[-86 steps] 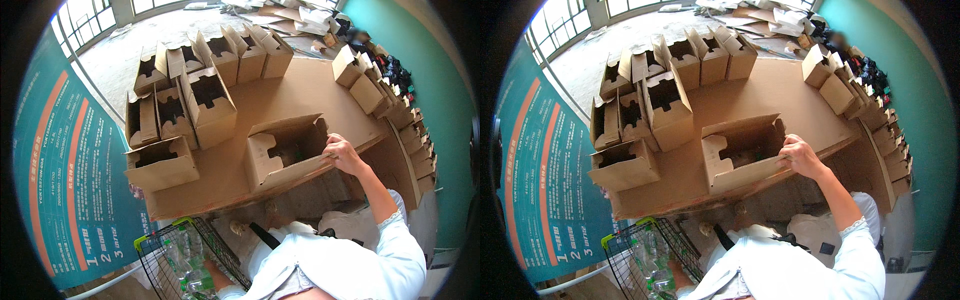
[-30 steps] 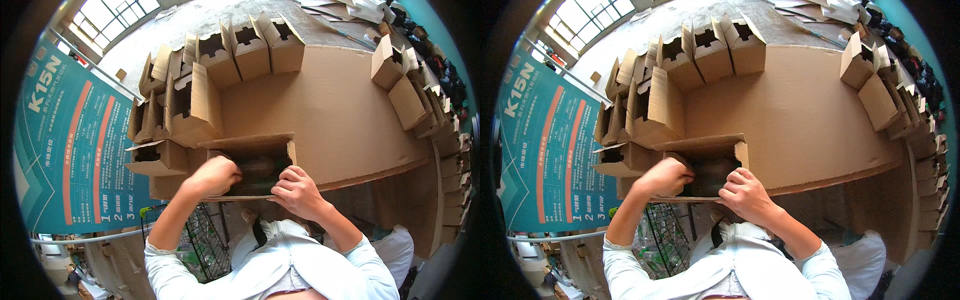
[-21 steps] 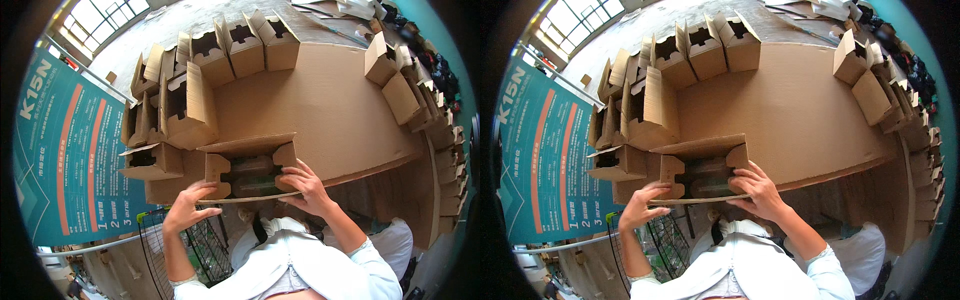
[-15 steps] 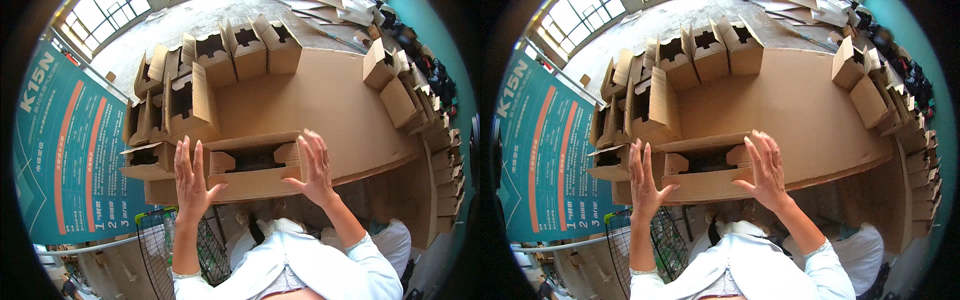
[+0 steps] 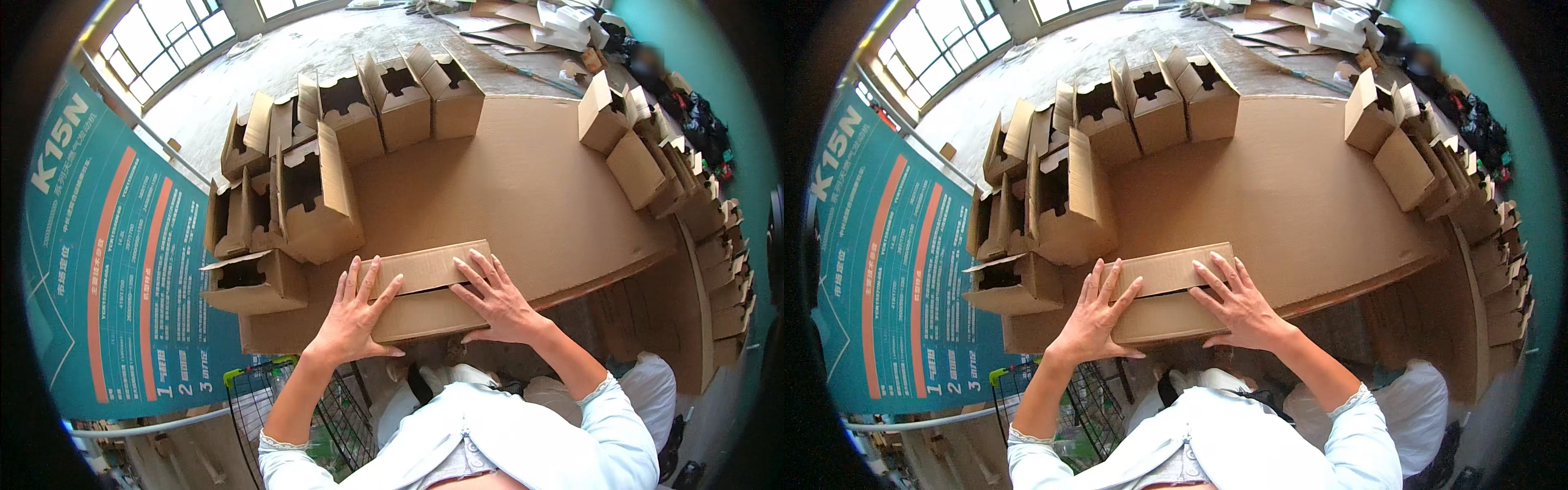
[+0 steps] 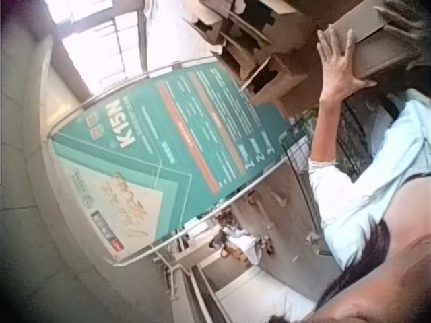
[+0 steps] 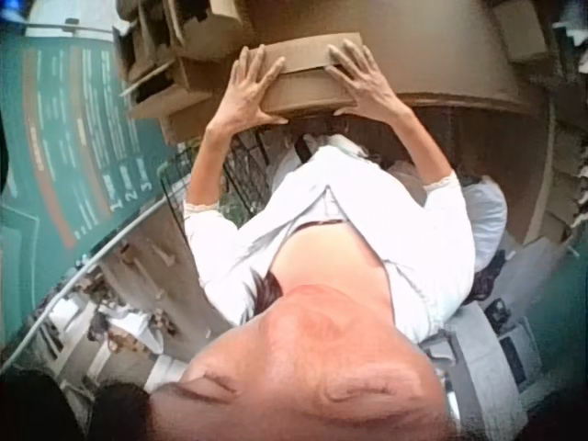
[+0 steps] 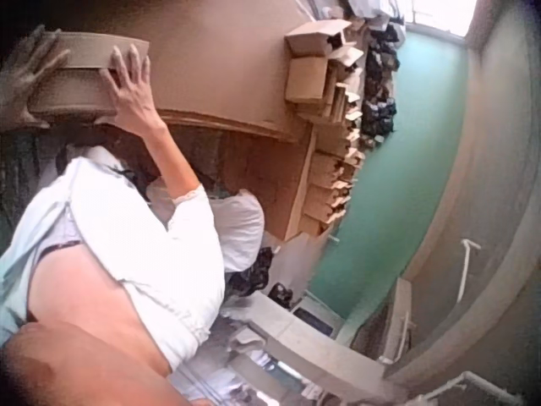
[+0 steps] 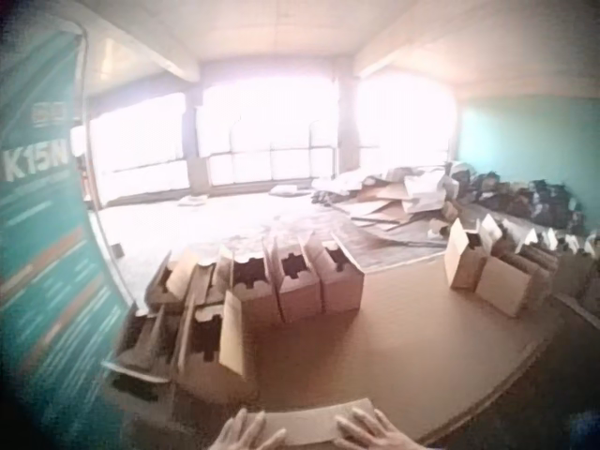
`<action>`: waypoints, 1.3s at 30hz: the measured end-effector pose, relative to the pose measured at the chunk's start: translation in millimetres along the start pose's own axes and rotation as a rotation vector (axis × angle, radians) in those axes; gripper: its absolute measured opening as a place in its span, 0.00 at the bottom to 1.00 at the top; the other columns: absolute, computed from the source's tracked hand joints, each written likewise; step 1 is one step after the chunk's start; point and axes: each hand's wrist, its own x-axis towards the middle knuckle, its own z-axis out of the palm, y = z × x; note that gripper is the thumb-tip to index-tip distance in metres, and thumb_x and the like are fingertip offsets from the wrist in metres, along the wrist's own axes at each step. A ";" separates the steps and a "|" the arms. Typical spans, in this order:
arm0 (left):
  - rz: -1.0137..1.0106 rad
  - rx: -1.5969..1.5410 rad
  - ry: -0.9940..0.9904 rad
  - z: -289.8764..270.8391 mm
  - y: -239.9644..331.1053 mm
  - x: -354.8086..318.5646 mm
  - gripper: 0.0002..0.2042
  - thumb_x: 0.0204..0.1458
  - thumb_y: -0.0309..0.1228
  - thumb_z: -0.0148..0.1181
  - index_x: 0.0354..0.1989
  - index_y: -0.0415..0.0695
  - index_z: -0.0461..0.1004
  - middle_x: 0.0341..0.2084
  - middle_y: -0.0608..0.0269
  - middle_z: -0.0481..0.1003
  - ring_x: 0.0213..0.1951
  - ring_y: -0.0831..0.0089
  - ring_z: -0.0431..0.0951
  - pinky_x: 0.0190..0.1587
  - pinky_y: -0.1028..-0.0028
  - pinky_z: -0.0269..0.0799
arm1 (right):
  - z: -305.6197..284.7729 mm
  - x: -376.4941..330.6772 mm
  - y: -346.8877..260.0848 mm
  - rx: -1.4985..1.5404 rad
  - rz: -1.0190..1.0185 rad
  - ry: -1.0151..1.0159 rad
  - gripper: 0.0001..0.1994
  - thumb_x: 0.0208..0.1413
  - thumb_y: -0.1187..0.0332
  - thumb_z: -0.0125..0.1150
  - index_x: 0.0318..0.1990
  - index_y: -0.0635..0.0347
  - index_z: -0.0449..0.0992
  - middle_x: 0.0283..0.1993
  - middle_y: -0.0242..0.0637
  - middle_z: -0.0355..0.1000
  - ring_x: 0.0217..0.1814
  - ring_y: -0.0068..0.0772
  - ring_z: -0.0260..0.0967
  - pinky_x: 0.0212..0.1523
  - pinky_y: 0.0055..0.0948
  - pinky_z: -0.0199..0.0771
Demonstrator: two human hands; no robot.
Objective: The person places green-capped bottles into cardboard boxes and closes the box flaps.
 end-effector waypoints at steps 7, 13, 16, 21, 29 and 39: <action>0.067 0.035 0.039 -5.7 -6.6 9.4 0.54 0.32 0.56 0.72 0.71 0.64 0.50 0.69 0.44 0.43 0.69 0.36 0.41 0.69 0.41 0.39 | 17.1 1.5 19.0 0.098 -0.055 0.153 0.56 0.33 0.44 0.76 0.71 0.39 0.48 0.76 0.36 0.39 0.78 0.47 0.35 0.74 0.60 0.40; -0.093 -0.036 0.150 5.3 10.9 22.2 0.54 0.32 0.56 0.72 0.71 0.62 0.49 0.66 0.32 0.43 0.67 0.33 0.44 0.65 0.40 0.45 | -10.3 26.4 52.8 -0.157 -0.065 0.001 0.57 0.34 0.38 0.67 0.73 0.42 0.44 0.76 0.30 0.44 0.78 0.39 0.39 0.75 0.53 0.38; -0.042 -0.003 0.117 -1.7 11.2 26.4 0.54 0.32 0.56 0.72 0.71 0.62 0.49 0.65 0.30 0.44 0.66 0.31 0.45 0.65 0.39 0.43 | -23.9 39.3 67.6 -0.252 -0.015 -0.044 0.53 0.37 0.40 0.64 0.73 0.35 0.43 0.76 0.25 0.44 0.78 0.36 0.39 0.77 0.48 0.38; 0.247 -0.009 0.118 -3.3 -16.6 30.7 0.50 0.28 0.57 0.73 0.67 0.66 0.59 0.66 0.40 0.47 0.64 0.34 0.48 0.64 0.37 0.43 | -20.4 36.6 72.0 -0.219 0.012 -0.034 0.50 0.39 0.42 0.64 0.72 0.28 0.45 0.75 0.24 0.45 0.77 0.35 0.40 0.77 0.47 0.39; 0.143 0.028 0.385 39.6 23.9 84.7 0.48 0.24 0.59 0.74 0.63 0.66 0.66 0.66 0.49 0.56 0.59 0.37 0.55 0.54 0.45 0.52 | -10.4 13.5 121.2 -0.264 0.354 0.123 0.48 0.41 0.53 0.70 0.72 0.32 0.48 0.75 0.27 0.45 0.76 0.38 0.43 0.75 0.49 0.45; -0.128 0.074 0.570 59.2 127.5 262.7 0.41 0.34 0.59 0.68 0.62 0.63 0.68 0.64 0.50 0.58 0.59 0.35 0.56 0.54 0.42 0.52 | 16.6 -16.4 226.3 -0.013 0.514 0.495 0.46 0.47 0.70 0.68 0.73 0.42 0.47 0.76 0.41 0.41 0.77 0.45 0.42 0.75 0.41 0.46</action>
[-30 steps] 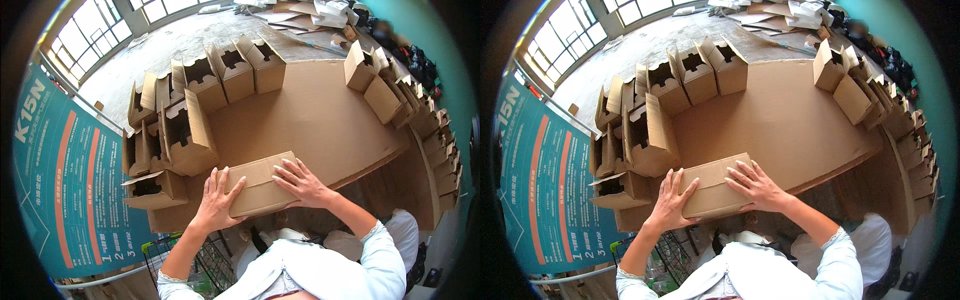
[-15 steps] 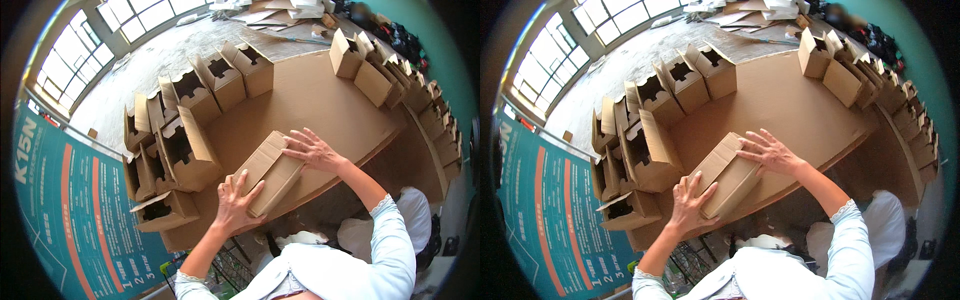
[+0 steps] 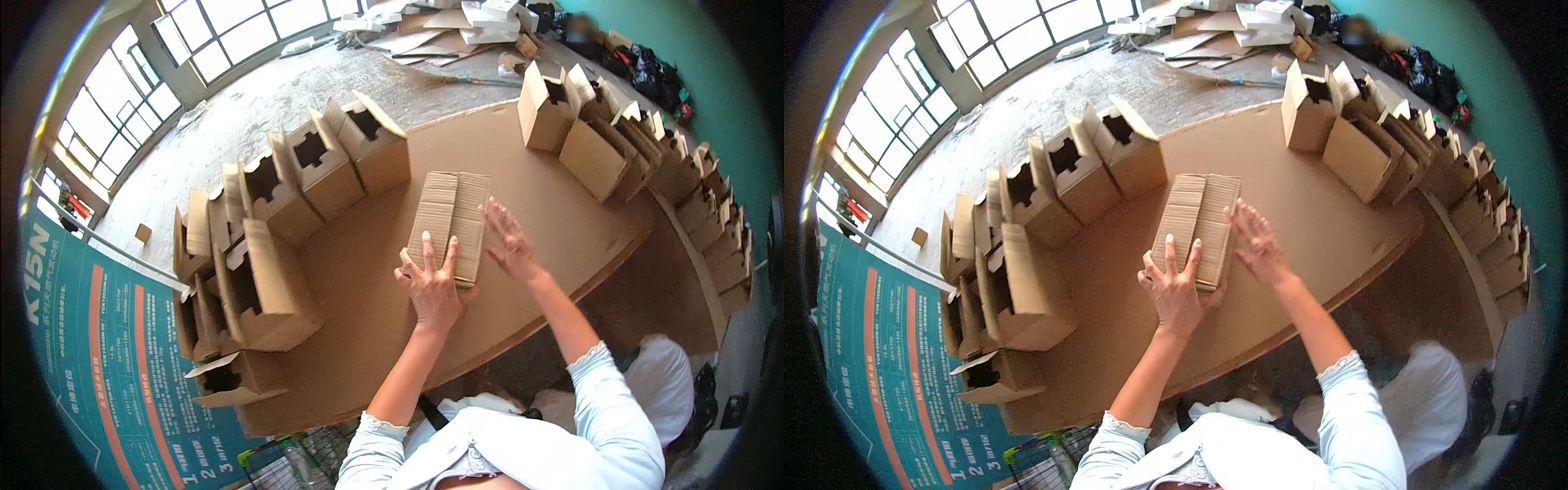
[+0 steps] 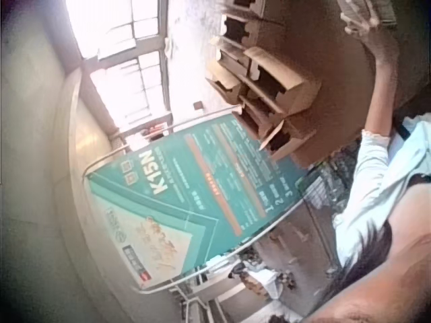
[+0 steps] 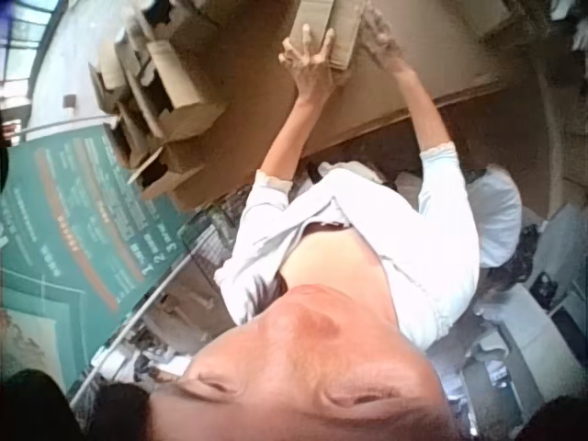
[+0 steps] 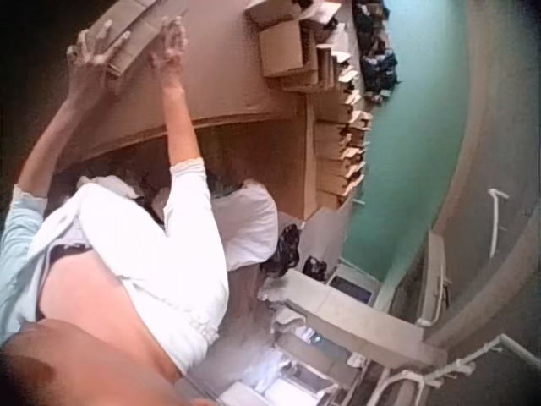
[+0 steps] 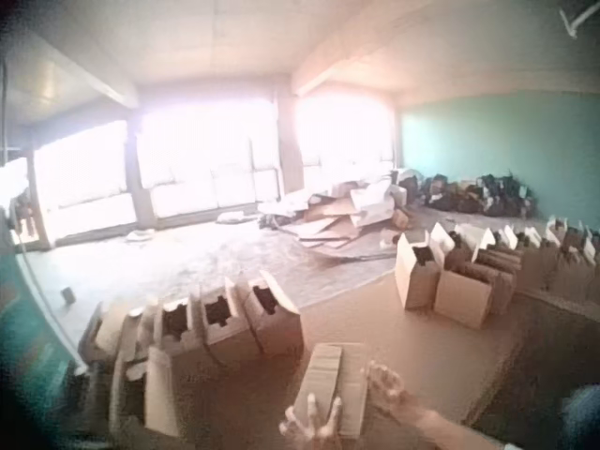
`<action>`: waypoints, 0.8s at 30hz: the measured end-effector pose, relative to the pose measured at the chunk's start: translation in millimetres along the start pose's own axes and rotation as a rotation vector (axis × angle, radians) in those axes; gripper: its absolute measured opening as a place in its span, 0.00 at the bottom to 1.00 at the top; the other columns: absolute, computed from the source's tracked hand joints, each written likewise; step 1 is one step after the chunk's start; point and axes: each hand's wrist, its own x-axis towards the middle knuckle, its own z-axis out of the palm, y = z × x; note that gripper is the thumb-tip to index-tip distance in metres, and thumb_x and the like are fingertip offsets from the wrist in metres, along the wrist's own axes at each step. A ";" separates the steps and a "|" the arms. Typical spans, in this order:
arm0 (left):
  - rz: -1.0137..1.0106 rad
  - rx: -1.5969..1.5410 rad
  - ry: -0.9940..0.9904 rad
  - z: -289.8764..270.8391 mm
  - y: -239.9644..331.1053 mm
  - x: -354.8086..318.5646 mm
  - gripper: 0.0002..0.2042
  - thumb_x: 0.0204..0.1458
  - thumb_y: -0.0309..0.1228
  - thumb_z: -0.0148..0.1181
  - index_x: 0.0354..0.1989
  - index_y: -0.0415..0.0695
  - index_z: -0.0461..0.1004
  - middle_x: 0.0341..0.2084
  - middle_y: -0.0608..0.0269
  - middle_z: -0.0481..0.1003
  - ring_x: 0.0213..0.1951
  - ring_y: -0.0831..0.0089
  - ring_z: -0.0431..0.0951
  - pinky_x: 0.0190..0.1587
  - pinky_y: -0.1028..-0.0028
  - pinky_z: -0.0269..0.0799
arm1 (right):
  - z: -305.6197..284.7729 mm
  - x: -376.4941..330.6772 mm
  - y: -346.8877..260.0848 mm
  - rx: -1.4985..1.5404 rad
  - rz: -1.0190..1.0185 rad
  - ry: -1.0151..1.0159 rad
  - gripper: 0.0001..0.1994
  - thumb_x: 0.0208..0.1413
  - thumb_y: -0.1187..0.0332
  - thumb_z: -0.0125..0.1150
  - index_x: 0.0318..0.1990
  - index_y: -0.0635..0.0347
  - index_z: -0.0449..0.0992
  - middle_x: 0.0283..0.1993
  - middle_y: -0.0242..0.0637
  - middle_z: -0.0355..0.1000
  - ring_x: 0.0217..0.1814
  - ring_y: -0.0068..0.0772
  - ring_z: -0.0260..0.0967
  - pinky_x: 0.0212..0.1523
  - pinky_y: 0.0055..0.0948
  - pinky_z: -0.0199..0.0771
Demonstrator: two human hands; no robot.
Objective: The person places green-capped bottles into cardboard boxes and closes the box flaps.
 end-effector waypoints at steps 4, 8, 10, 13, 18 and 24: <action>-0.180 0.029 0.143 57.4 37.5 80.3 0.39 0.38 0.63 0.64 0.61 0.60 0.70 0.64 0.52 0.59 0.61 0.37 0.54 0.57 0.36 0.50 | -17.9 -4.1 24.5 0.147 -0.087 -0.033 0.47 0.44 0.73 0.69 0.73 0.45 0.48 0.76 0.44 0.40 0.77 0.47 0.42 0.74 0.40 0.47; -0.374 0.074 0.193 95.5 66.5 165.4 0.37 0.41 0.64 0.61 0.60 0.60 0.71 0.65 0.55 0.57 0.62 0.40 0.54 0.57 0.37 0.51 | -36.1 -39.8 64.2 0.285 0.006 -0.066 0.49 0.44 0.75 0.69 0.73 0.41 0.46 0.77 0.44 0.38 0.77 0.50 0.41 0.72 0.44 0.53; -0.490 0.143 0.220 118.1 70.7 200.6 0.36 0.41 0.64 0.61 0.61 0.63 0.70 0.65 0.58 0.57 0.62 0.42 0.55 0.58 0.40 0.54 | -40.3 -60.0 83.3 0.341 0.066 -0.099 0.49 0.45 0.76 0.68 0.73 0.39 0.45 0.77 0.43 0.36 0.77 0.51 0.41 0.71 0.46 0.54; -0.601 0.160 0.278 136.2 69.3 251.1 0.37 0.36 0.62 0.67 0.58 0.64 0.73 0.66 0.60 0.56 0.63 0.42 0.56 0.61 0.39 0.57 | -72.9 -89.7 96.8 0.386 0.205 -0.127 0.49 0.47 0.77 0.67 0.73 0.38 0.43 0.77 0.43 0.34 0.77 0.52 0.39 0.71 0.47 0.54; -0.693 0.198 0.162 147.6 42.1 311.3 0.41 0.40 0.66 0.62 0.65 0.65 0.64 0.69 0.55 0.53 0.67 0.38 0.51 0.65 0.34 0.46 | -122.0 -141.0 137.3 0.315 0.441 -0.085 0.48 0.48 0.78 0.66 0.73 0.39 0.43 0.77 0.44 0.34 0.77 0.54 0.36 0.72 0.47 0.49; -0.738 0.253 0.031 166.3 44.9 344.8 0.43 0.45 0.65 0.59 0.70 0.64 0.54 0.71 0.59 0.48 0.70 0.39 0.44 0.65 0.33 0.43 | -173.6 -146.8 200.6 0.037 0.463 0.050 0.45 0.48 0.77 0.65 0.73 0.50 0.46 0.76 0.45 0.39 0.77 0.53 0.38 0.74 0.47 0.46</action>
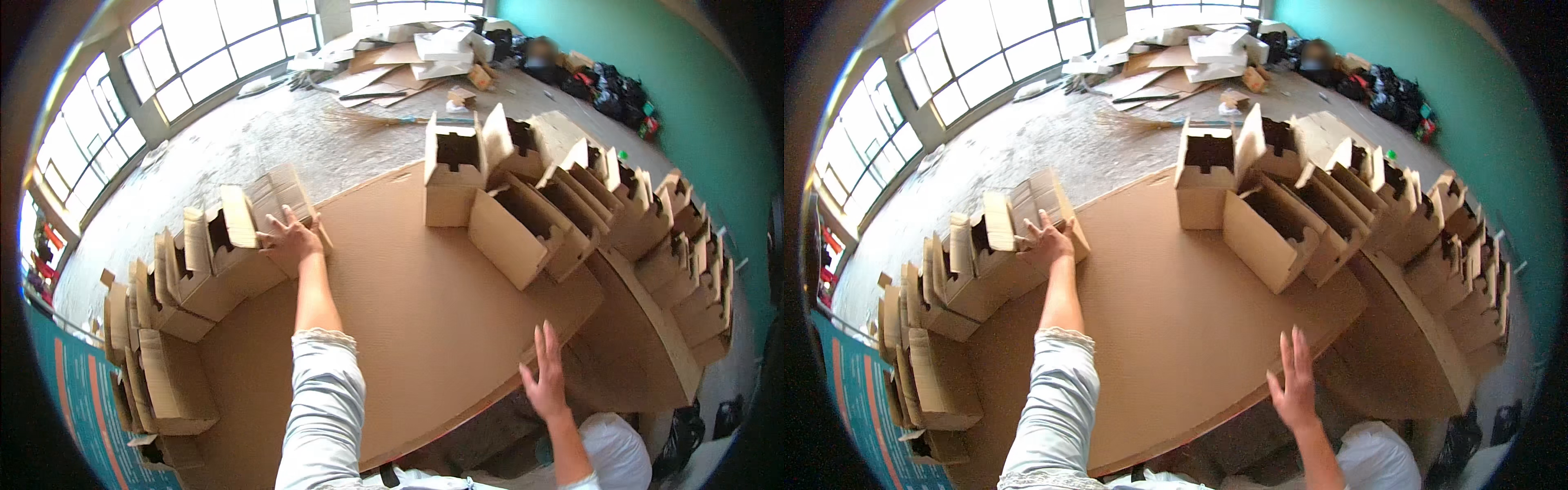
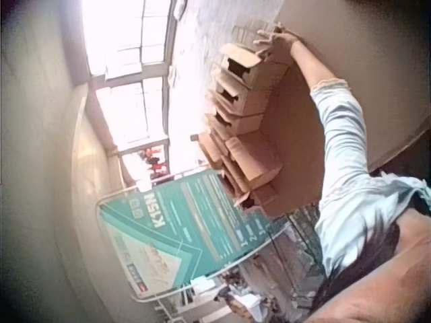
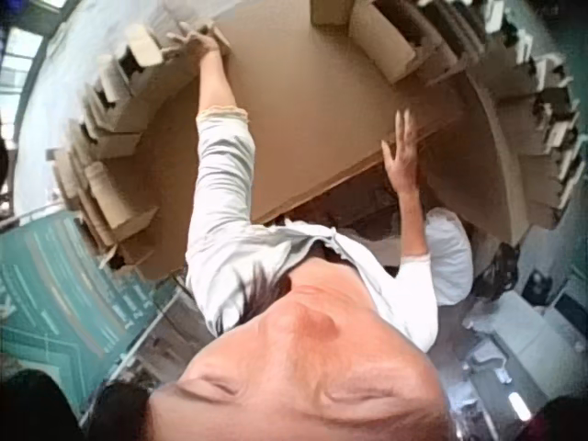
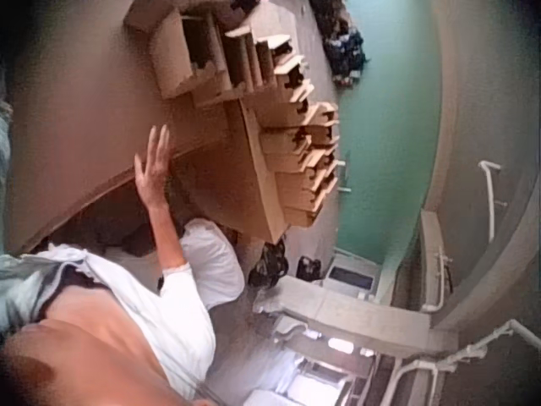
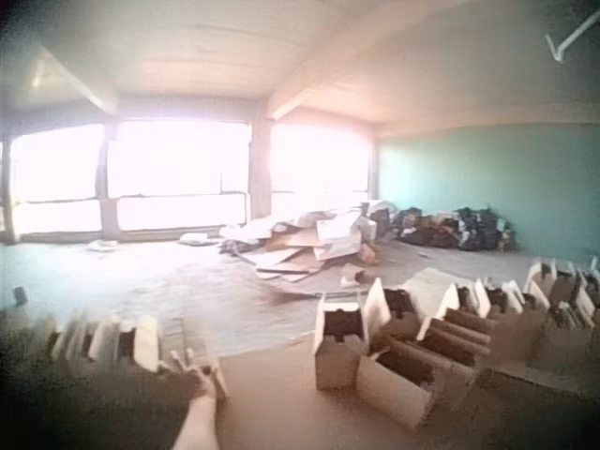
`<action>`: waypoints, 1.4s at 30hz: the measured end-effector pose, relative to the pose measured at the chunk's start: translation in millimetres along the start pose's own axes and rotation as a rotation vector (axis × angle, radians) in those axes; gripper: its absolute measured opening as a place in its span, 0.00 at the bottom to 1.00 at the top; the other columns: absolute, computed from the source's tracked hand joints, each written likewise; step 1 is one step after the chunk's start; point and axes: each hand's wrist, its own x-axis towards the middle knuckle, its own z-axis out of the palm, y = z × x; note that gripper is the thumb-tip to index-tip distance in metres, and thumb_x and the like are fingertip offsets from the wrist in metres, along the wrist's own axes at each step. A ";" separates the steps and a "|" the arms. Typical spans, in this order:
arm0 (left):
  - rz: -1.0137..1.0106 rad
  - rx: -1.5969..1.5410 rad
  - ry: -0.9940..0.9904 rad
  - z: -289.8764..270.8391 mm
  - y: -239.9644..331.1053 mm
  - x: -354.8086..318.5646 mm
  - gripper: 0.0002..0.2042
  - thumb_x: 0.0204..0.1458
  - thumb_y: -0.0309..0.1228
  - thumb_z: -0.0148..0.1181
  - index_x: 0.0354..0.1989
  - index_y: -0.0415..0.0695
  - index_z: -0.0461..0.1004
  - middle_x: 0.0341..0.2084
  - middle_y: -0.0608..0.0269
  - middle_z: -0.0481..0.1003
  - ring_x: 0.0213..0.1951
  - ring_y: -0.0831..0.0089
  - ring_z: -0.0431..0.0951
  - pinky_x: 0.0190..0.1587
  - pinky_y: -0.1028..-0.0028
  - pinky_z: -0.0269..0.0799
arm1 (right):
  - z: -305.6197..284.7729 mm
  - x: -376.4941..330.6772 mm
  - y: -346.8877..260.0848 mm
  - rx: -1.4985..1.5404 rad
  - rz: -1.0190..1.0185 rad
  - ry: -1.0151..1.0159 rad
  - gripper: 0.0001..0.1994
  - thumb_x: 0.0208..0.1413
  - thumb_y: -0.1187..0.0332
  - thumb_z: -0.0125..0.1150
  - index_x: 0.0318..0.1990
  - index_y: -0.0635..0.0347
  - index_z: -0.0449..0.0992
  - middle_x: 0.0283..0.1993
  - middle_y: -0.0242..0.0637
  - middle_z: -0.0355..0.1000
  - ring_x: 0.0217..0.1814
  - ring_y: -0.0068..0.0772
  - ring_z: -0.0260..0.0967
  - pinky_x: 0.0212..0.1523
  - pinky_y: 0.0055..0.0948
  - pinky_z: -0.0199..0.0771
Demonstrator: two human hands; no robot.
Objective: The person places green-capped bottles into cardboard boxes and closes the box flaps.
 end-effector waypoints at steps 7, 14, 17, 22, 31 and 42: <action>0.141 -0.106 -0.288 -21.8 -25.0 16.2 0.48 0.47 0.61 0.61 0.73 0.65 0.40 0.73 0.51 0.34 0.71 0.40 0.33 0.65 0.31 0.36 | -22.0 167.1 25.3 -0.276 -0.235 0.251 0.48 0.46 0.69 0.72 0.71 0.59 0.45 0.70 0.46 0.53 0.72 0.47 0.51 0.74 0.43 0.49; 0.656 -0.521 -0.122 -93.2 -155.1 -104.4 0.30 0.55 0.38 0.61 0.65 0.39 0.62 0.66 0.42 0.58 0.67 0.50 0.57 0.67 0.57 0.55 | -8.0 245.7 59.1 -0.360 0.172 -0.282 0.24 0.47 0.57 0.71 0.48 0.62 0.75 0.50 0.47 0.74 0.55 0.44 0.71 0.58 0.42 0.70; 0.546 -0.484 -0.257 -137.4 -259.3 -154.3 0.22 0.53 0.33 0.63 0.55 0.37 0.72 0.59 0.44 0.67 0.61 0.50 0.67 0.63 0.57 0.63 | 8.6 230.1 21.9 -0.324 0.021 -0.342 0.24 0.47 0.57 0.70 0.49 0.61 0.77 0.50 0.44 0.75 0.54 0.44 0.72 0.60 0.37 0.70; 0.042 -0.462 -0.080 -163.2 -457.4 -231.7 0.12 0.55 0.28 0.59 0.45 0.35 0.78 0.47 0.46 0.77 0.50 0.53 0.77 0.55 0.61 0.70 | 49.6 168.9 -102.7 -0.028 -0.353 -0.593 0.11 0.49 0.64 0.67 0.36 0.62 0.80 0.39 0.44 0.77 0.43 0.44 0.75 0.48 0.38 0.75; -0.772 -0.254 0.285 -154.5 -770.4 -408.4 0.07 0.56 0.23 0.55 0.37 0.34 0.79 0.32 0.54 0.79 0.32 0.66 0.78 0.35 0.69 0.74 | 146.1 18.8 -332.7 0.125 -1.282 -0.686 0.03 0.43 0.69 0.63 0.27 0.54 0.78 0.29 0.32 0.69 0.38 0.36 0.68 0.41 0.37 0.66; -1.010 -0.125 -0.669 23.2 -1039.9 -641.9 0.44 0.35 0.50 0.73 0.60 0.39 0.65 0.50 0.44 0.74 0.52 0.46 0.74 0.54 0.53 0.69 | 161.3 -104.9 -478.2 -0.147 -1.150 -0.860 0.11 0.45 0.68 0.66 0.39 0.53 0.81 0.37 0.35 0.72 0.44 0.36 0.72 0.46 0.38 0.68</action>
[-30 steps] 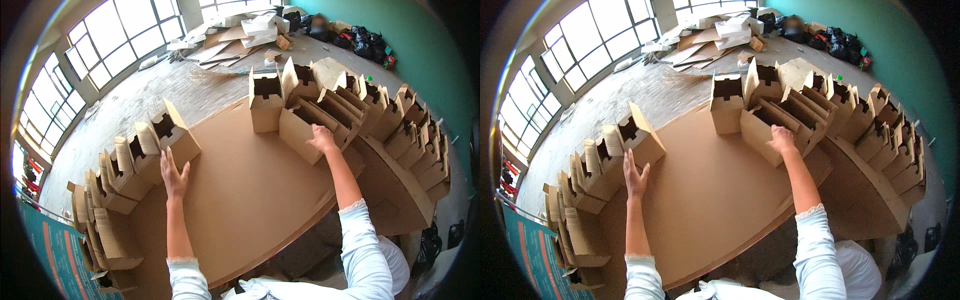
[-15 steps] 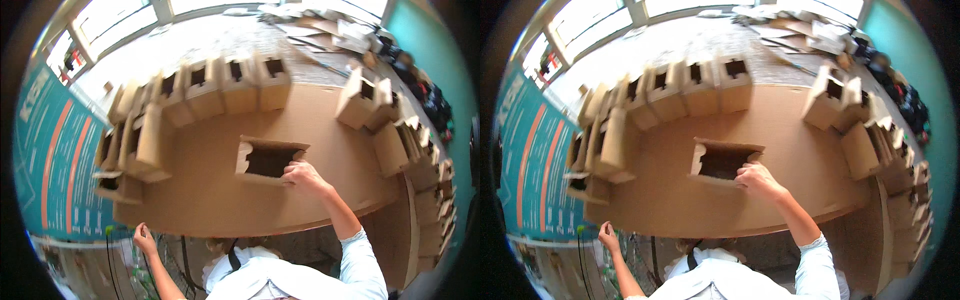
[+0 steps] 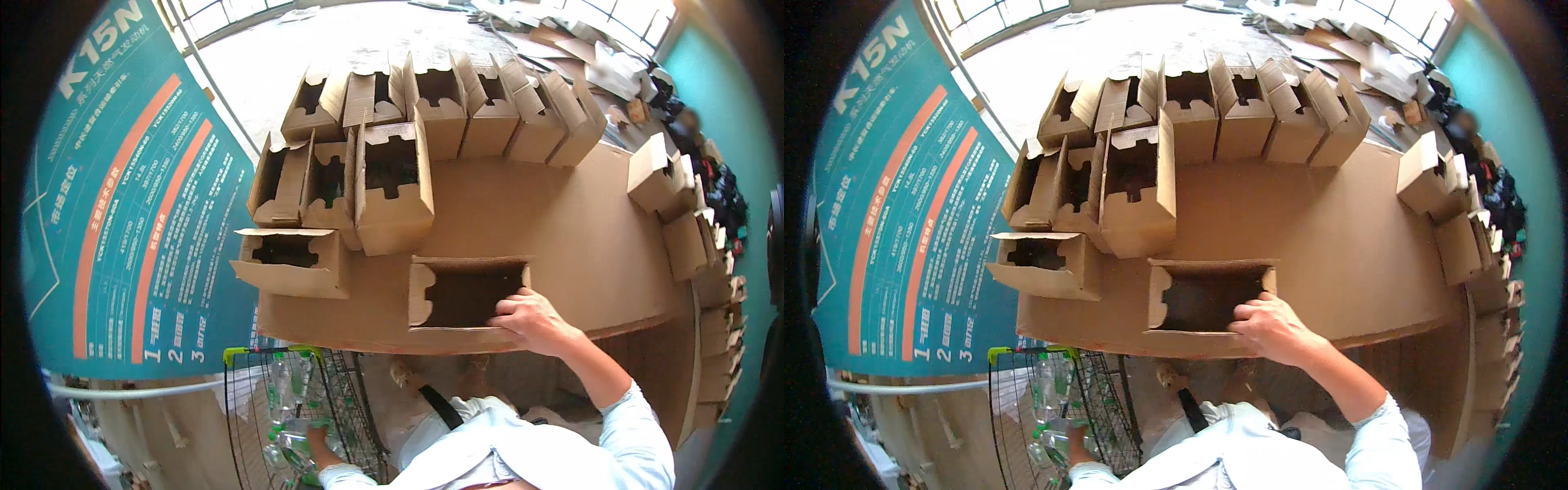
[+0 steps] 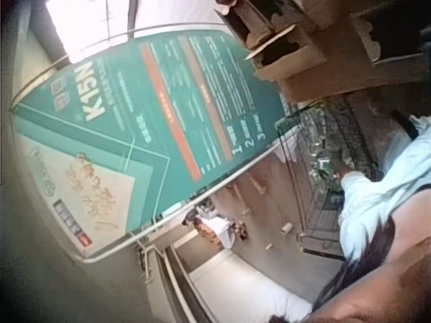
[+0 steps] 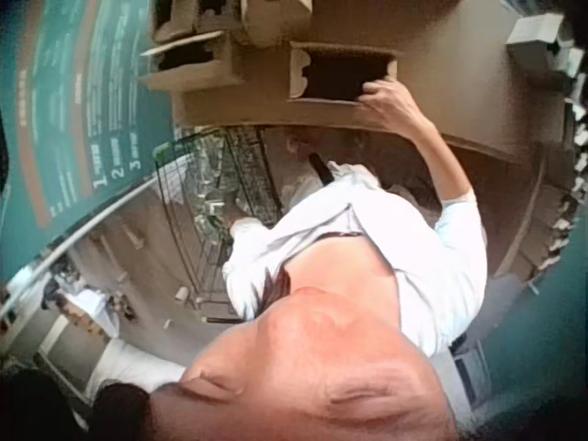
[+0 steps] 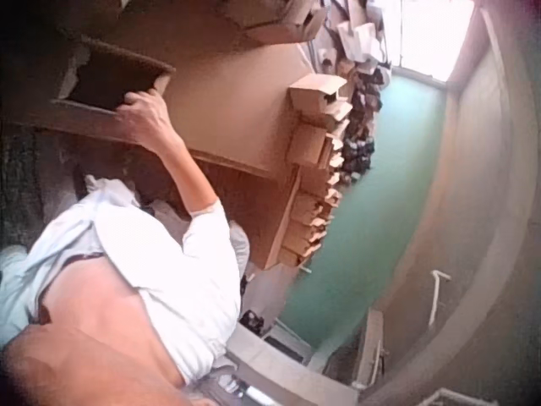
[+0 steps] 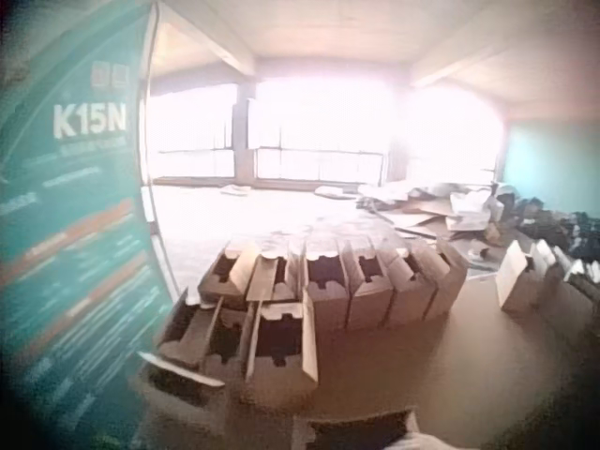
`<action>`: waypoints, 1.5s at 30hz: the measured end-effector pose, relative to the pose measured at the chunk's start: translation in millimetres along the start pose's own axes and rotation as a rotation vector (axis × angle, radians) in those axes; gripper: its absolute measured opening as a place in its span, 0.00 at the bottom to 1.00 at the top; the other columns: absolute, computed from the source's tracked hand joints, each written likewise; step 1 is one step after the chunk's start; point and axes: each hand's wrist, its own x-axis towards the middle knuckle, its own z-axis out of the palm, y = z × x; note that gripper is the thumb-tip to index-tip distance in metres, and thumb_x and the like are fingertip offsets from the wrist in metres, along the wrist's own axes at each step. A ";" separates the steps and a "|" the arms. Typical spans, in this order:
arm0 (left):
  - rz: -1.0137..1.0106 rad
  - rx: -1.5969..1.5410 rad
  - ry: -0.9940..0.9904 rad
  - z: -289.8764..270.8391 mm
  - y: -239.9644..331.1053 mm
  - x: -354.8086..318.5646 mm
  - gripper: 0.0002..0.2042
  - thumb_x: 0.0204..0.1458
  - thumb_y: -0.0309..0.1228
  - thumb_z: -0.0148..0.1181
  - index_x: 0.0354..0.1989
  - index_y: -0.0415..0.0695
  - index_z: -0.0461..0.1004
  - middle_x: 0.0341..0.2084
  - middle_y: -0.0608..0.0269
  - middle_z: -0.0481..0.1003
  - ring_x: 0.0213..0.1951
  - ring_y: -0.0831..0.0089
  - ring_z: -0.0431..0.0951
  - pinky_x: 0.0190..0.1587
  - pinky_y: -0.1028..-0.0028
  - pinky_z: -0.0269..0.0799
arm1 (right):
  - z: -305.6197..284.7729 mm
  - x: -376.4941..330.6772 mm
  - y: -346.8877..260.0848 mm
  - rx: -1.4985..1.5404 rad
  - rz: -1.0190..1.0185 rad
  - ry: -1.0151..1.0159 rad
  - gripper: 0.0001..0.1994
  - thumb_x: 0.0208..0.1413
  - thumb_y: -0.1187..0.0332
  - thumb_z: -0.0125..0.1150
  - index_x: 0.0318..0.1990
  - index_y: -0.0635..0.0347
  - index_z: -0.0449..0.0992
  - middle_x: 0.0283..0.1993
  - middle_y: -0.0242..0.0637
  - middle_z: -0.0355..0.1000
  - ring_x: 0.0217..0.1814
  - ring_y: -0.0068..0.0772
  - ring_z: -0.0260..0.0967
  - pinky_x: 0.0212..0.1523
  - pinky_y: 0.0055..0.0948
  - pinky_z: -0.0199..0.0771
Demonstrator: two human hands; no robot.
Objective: The person places green-capped bottles into cardboard boxes and closes the box flaps.
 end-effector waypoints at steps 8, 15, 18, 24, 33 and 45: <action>0.265 0.653 -0.396 26.8 72.5 -1.6 0.33 0.44 0.44 0.68 0.61 0.52 0.65 0.53 0.54 0.73 0.56 0.54 0.72 0.60 0.49 0.61 | 17.9 -8.2 -24.8 -0.036 0.188 0.017 0.07 0.49 0.67 0.64 0.36 0.54 0.82 0.36 0.35 0.75 0.42 0.39 0.72 0.47 0.37 0.69; 0.447 0.858 -0.235 8.4 61.9 -6.8 0.22 0.52 0.35 0.59 0.57 0.53 0.71 0.55 0.62 0.71 0.58 0.60 0.69 0.66 0.43 0.47 | 15.2 -3.5 -29.0 -0.090 0.219 -0.010 0.06 0.48 0.66 0.65 0.29 0.57 0.80 0.36 0.37 0.74 0.42 0.39 0.71 0.48 0.39 0.69; 0.415 1.034 -0.350 -32.1 102.8 -26.3 0.24 0.56 0.35 0.54 0.63 0.53 0.66 0.61 0.63 0.67 0.61 0.62 0.67 0.68 0.43 0.42 | 20.3 -8.9 -28.4 -0.072 0.238 0.007 0.06 0.48 0.67 0.64 0.27 0.58 0.79 0.36 0.37 0.74 0.43 0.40 0.71 0.48 0.38 0.69; 0.468 1.033 -0.263 -9.7 77.8 -14.7 0.25 0.51 0.39 0.58 0.59 0.51 0.68 0.59 0.61 0.68 0.62 0.61 0.65 0.66 0.44 0.47 | 16.3 -7.2 -28.4 -0.083 0.222 0.007 0.05 0.48 0.67 0.63 0.29 0.58 0.80 0.38 0.37 0.75 0.43 0.39 0.71 0.48 0.38 0.69; 0.188 -0.018 0.383 -109.6 126.0 -64.9 0.39 0.35 0.47 0.78 0.54 0.34 0.70 0.49 0.41 0.74 0.47 0.46 0.77 0.49 0.56 0.74 | 26.1 -14.2 -20.1 -0.078 0.161 0.043 0.03 0.46 0.69 0.63 0.27 0.56 0.78 0.35 0.38 0.74 0.42 0.39 0.71 0.46 0.37 0.68; 1.341 -1.361 0.450 -316.1 386.7 -278.6 0.41 0.49 0.58 0.61 0.61 0.37 0.61 0.52 0.43 0.70 0.53 0.51 0.74 0.53 0.55 0.74 | 27.4 -43.1 -5.8 -0.003 0.096 0.038 0.03 0.47 0.70 0.61 0.26 0.57 0.79 0.32 0.39 0.74 0.41 0.41 0.73 0.43 0.39 0.69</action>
